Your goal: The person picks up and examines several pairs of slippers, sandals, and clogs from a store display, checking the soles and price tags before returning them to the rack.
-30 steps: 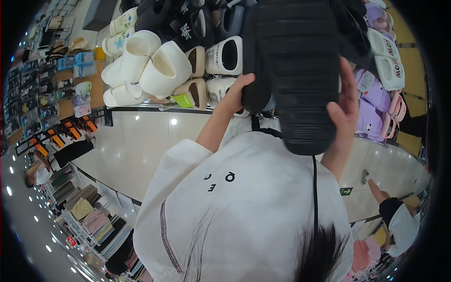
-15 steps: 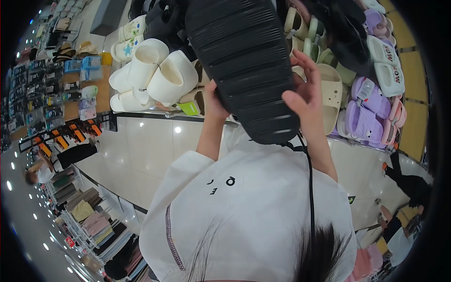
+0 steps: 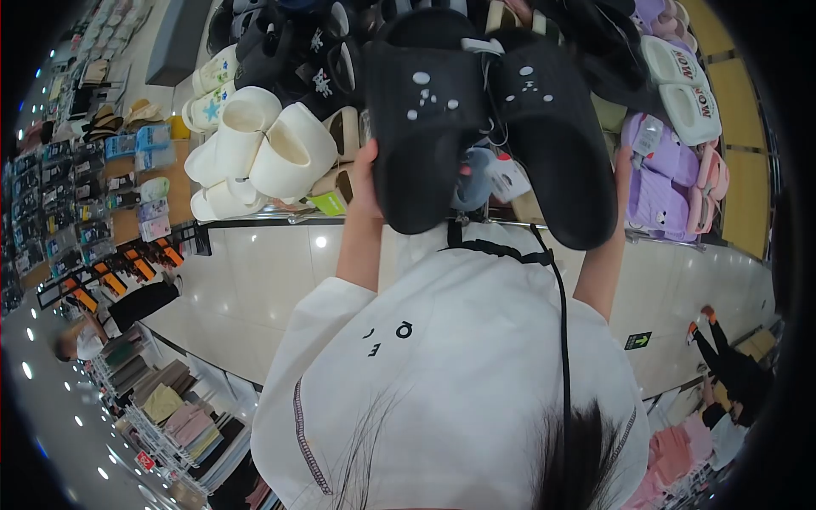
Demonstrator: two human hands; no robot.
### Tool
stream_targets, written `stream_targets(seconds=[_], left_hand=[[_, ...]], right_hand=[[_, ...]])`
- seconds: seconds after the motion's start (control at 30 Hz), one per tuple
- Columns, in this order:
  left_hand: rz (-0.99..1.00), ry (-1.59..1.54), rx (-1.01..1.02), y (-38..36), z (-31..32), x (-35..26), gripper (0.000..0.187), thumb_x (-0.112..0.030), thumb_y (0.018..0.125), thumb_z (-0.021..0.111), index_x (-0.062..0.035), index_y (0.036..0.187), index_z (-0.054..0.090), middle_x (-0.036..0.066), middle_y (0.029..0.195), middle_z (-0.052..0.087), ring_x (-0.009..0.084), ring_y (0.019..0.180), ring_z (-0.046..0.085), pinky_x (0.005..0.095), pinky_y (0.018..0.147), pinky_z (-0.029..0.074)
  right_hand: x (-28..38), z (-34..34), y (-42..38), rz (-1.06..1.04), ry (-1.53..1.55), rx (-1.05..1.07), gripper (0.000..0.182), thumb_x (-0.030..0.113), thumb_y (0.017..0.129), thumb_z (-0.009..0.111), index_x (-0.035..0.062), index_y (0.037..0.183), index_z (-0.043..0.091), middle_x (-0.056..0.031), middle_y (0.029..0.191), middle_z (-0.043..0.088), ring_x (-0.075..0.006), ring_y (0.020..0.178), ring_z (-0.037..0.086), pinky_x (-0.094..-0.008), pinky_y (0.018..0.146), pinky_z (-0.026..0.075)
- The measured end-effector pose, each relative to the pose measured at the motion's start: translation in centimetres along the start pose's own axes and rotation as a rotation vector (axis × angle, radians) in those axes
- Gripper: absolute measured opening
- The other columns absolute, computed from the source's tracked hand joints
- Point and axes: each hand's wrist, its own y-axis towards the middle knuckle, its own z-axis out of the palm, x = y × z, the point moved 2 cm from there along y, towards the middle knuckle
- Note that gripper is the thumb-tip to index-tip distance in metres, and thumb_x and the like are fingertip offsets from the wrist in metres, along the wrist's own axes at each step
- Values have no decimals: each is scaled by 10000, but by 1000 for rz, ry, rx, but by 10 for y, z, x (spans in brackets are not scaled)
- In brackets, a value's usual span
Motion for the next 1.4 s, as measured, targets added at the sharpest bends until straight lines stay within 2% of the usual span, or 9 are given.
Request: stream_targets(seconds=[0.13,0.33,0.4,0.53,0.73,0.87,0.93,1.2,1.4], left_hand=[[-95,-447,-4,18,4,26,806,-604,788,338,14,1301,272,244,1271,369,426,1098,436,511,848,415],[-146,113,-404,44,-4,28,543,-359,894,365,2,1293,287,147,1272,397,204,1097,473,317,914,394],[164,524,-625,53,-18,26,563,-327,886,402,2,1311,232,131,1255,402,190,1089,469,312,911,394],[412,1057,-550,57,-21,35,645,-214,834,529,26,1318,175,149,1281,333,224,1179,351,298,983,277],[564,1636,-603,53,-7,48,611,-41,804,465,98,1296,131,284,1322,183,438,1233,191,406,1020,203],[573,2089,-507,59,-3,47,670,-47,768,501,86,1305,123,284,1340,156,414,1266,153,466,1017,170],[532,2136,-520,60,-4,49,686,-54,758,512,98,1300,121,287,1346,144,416,1271,141,490,1013,167],[485,2264,-558,59,-7,49,763,-159,744,568,111,1292,110,265,1368,131,407,1273,138,510,1014,130],[607,1951,-421,49,9,36,695,-84,701,538,65,1290,200,223,1339,223,385,1263,157,449,1028,131]], right_hand=[[8,-22,-8,22,-359,-137,530,288,798,528,-24,1209,406,-107,1088,532,-161,982,526,-261,860,409],[0,-50,29,-114,-792,-306,496,109,723,594,11,1179,426,-69,1000,546,-124,886,520,-240,794,400],[-4,-53,39,-162,-924,-322,478,118,737,590,16,1175,427,-65,994,551,-126,891,522,-239,798,396],[-13,-66,53,-113,-893,-281,462,118,761,578,24,1182,415,-69,987,559,-126,897,522,-244,801,396],[-31,-59,65,-489,-1586,-400,581,131,780,567,-34,1265,292,-224,1127,413,-364,1061,412,-374,904,344],[-46,-59,69,-729,-1682,-483,563,191,766,596,-2,1237,354,-168,1142,413,-343,1066,395,-402,890,332],[-47,-46,64,-653,-2133,-681,552,264,754,606,24,1210,408,-120,1150,423,-290,1046,411,-413,867,307],[-43,-62,61,-718,-1990,-545,521,312,761,579,49,1188,438,-97,1083,480,-243,1037,417,-398,903,237],[-5,-52,7,-737,-1503,-350,360,74,741,589,79,1095,524,-103,1103,491,-276,1033,450,-335,868,367]])
